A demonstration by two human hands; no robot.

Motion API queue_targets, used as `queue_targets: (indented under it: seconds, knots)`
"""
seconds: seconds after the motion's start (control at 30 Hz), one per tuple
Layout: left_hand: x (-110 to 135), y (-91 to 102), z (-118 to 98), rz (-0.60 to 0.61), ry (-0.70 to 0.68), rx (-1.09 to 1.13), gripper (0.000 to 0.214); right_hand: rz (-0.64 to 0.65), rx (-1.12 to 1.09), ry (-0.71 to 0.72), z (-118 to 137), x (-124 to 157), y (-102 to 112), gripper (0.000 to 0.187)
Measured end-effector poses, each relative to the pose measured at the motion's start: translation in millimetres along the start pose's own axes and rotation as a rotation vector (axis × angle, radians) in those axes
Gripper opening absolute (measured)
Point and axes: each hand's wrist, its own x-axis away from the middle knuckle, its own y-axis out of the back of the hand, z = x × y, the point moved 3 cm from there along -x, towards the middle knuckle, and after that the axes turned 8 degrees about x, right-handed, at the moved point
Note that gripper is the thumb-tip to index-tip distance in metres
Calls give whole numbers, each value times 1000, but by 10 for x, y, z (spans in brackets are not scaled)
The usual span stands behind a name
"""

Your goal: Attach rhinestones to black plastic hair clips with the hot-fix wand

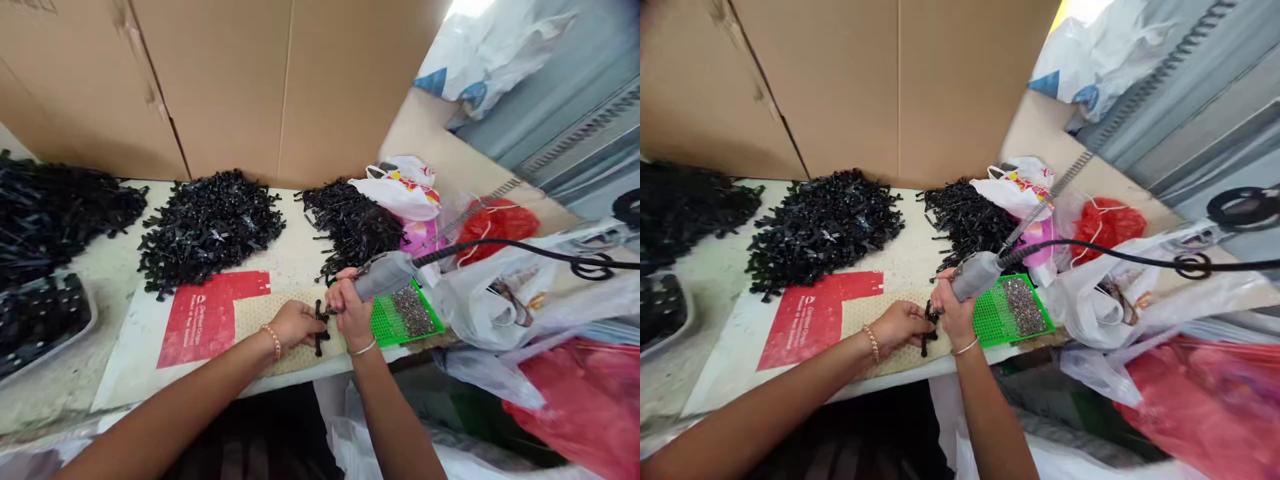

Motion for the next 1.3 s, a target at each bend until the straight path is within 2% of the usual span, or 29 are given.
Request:
queue_targets:
  seconds: [0.23, 0.37, 0.43, 0.53, 0.63, 0.7, 1.0, 1.3]
  knots:
    - [-33, 55, 42, 9, -14, -27, 16, 53, 30, -62, -33, -33, -73, 27]
    - [-39, 65, 48, 72, -17, -17, 21, -41, 78, 9, 206, 29, 19, 30]
    - [-36, 65, 47, 82, -12, -19, 21, -156, 151, 115, 420, 68, 223, 29]
    - [-28, 65, 38, 53, -9, -23, 20, -391, 263, 261, 678, 106, 677, 29]
    - [-19, 59, 26, 42, 4, -21, 20, -558, 292, 262, 716, 111, 1076, 34]
    - [-12, 53, 19, 53, 11, -28, 19, -606, 277, 222, 657, 108, 1226, 38]
    - [-18, 78, 21, 52, 9, -39, 17, -515, 309, 178, 412, 101, 1311, 35]
    - [20, 64, 1, 49, 12, -37, 16, -485, 347, 176, 338, 106, 1353, 32]
